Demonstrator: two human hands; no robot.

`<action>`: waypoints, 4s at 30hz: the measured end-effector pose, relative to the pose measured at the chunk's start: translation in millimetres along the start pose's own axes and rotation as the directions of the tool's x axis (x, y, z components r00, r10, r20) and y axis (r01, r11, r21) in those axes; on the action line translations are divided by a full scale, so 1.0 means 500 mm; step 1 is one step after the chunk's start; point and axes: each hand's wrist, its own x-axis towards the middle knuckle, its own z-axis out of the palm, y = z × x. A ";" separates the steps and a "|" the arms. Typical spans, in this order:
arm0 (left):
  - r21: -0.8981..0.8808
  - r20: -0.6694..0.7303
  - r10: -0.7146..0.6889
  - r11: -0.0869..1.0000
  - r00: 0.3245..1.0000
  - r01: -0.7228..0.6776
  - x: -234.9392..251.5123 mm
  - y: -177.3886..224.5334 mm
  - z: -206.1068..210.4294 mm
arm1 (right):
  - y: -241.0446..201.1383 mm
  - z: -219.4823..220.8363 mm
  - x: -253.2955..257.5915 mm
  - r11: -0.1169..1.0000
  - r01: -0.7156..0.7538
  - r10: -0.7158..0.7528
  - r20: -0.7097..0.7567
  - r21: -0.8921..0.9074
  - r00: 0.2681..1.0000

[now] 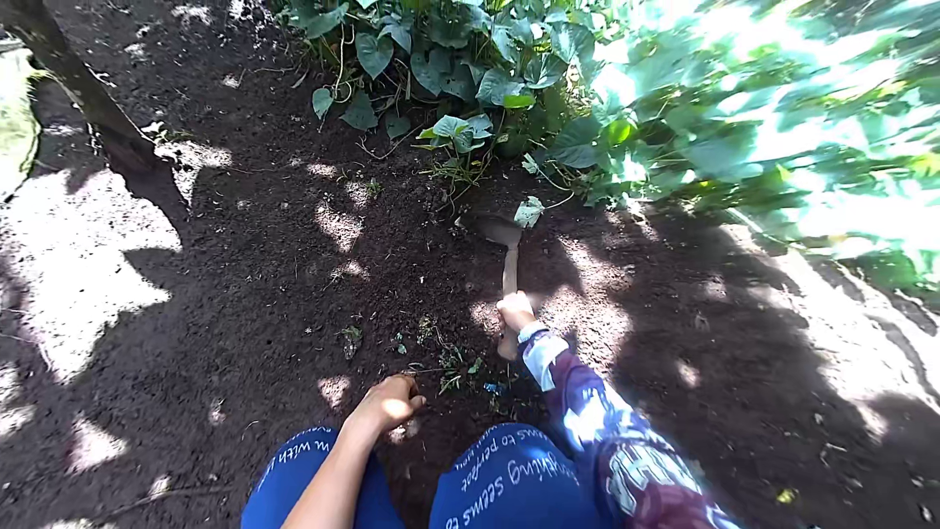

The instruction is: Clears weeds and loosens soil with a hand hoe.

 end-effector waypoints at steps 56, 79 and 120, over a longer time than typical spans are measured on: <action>0.078 0.079 -0.019 0.997 0.997 0.013 -0.036 0.012 0.018 | -0.099 0.266 -0.114 0.927 0.284 -0.158 0.435 -0.243 0.886; 0.062 0.087 -0.004 0.998 0.996 -0.002 -0.036 -0.021 0.010 | -0.029 0.226 -0.135 0.963 0.158 -0.051 0.427 -0.218 0.903; -0.070 -0.147 -0.470 0.883 0.871 0.464 0.147 -0.368 0.181 | 0.199 -0.183 -0.489 0.774 -0.169 0.120 -0.122 -0.610 0.985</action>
